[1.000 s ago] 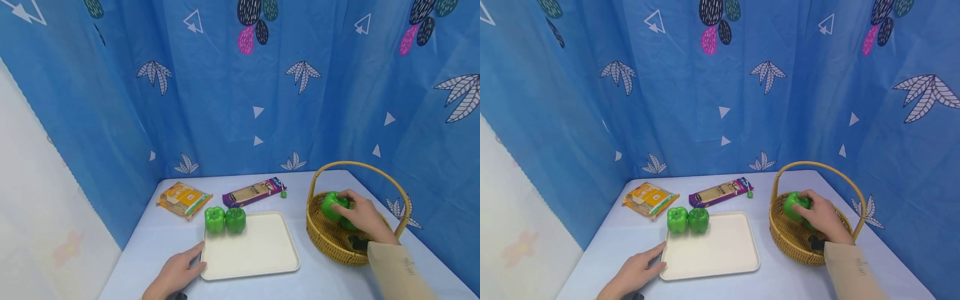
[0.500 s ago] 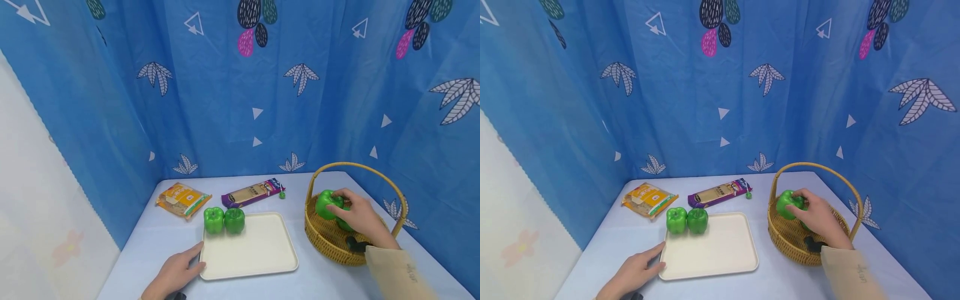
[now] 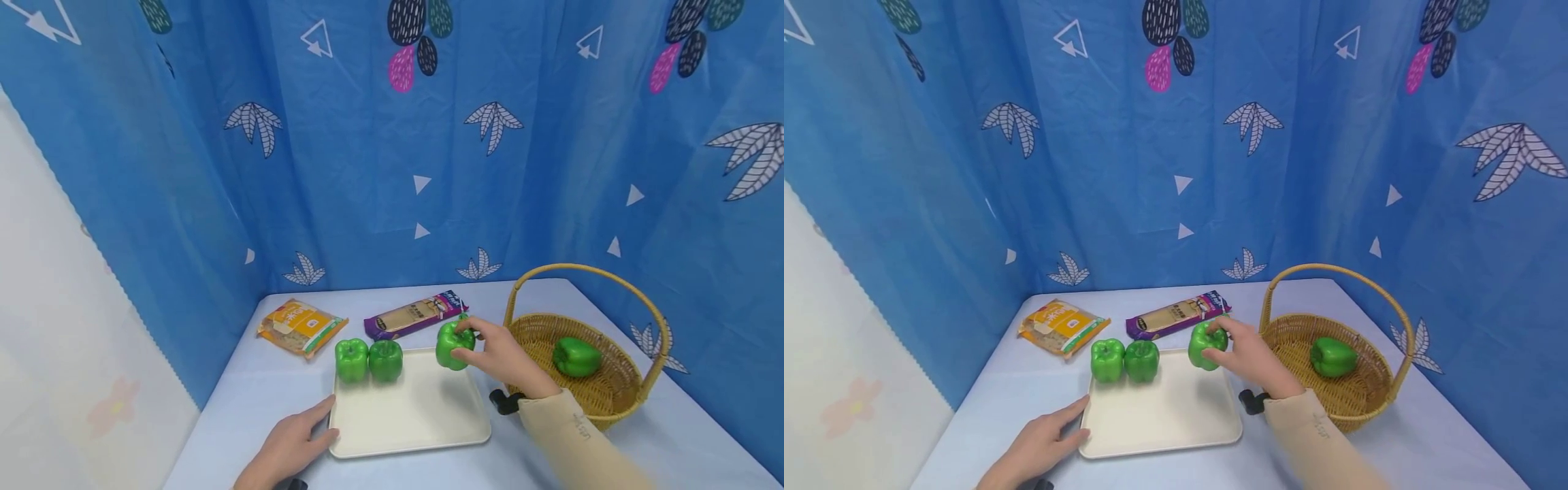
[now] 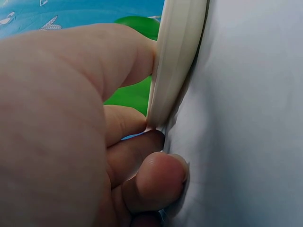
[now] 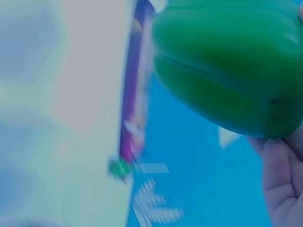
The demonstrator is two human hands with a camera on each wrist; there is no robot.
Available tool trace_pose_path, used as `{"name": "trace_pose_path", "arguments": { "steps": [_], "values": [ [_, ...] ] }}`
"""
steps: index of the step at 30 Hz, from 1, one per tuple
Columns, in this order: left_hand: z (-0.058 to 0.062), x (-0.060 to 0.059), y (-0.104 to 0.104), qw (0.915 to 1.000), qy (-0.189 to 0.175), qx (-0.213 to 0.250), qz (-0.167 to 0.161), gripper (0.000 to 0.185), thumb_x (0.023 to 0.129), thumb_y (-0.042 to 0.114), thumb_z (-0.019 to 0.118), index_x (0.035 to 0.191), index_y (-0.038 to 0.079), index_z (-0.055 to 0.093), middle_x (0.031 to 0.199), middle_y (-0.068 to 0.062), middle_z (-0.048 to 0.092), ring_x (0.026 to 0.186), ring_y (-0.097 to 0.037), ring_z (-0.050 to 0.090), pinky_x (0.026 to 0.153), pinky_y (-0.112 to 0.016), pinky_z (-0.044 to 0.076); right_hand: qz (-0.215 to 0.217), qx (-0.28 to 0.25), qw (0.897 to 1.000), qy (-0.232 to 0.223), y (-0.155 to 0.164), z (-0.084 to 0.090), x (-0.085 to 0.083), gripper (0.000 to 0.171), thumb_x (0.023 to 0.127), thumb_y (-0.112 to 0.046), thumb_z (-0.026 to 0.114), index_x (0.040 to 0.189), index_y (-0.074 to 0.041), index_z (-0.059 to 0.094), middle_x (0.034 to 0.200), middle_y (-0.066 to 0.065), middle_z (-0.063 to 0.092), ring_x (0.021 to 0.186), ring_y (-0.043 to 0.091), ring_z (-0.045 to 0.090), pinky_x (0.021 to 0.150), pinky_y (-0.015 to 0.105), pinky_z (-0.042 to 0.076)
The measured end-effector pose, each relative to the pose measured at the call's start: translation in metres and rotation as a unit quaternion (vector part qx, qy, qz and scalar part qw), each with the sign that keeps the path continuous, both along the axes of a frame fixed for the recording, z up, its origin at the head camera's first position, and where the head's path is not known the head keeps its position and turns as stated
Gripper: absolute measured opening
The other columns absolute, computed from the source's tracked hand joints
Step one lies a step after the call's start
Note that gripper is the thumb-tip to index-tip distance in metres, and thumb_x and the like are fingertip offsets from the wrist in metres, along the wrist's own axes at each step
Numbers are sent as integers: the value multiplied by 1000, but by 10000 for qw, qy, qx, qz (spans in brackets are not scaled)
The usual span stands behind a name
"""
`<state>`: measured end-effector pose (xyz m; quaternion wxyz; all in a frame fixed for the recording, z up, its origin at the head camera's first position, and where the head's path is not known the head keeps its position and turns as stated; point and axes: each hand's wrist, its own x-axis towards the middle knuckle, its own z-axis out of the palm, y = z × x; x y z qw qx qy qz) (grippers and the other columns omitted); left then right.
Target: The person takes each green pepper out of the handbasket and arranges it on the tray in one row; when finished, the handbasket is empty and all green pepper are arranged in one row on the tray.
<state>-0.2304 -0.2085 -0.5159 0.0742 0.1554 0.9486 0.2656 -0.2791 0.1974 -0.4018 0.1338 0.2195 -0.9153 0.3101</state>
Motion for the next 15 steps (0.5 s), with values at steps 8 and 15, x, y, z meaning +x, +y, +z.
{"name": "trace_pose_path", "arguments": {
  "steps": [8,15],
  "values": [
    [-1,-1,1,9995,265,-142,-40,74,85,64,48,142,19,40,140,5,45,123,-23,47,98,-44,44,715,171,9969,-291,-49,-31,-27,32,80,-28,73,107,-20,59,105,-9,59,90,9,55,78,35,52],
    [-2,-1,1,9993,279,-232,13,74,84,65,48,141,19,41,139,5,46,122,-22,48,97,-45,44,663,344,9951,-646,-62,-43,-37,33,80,-28,74,108,-21,58,105,-9,59,92,10,55,79,33,50]
  ]
}}
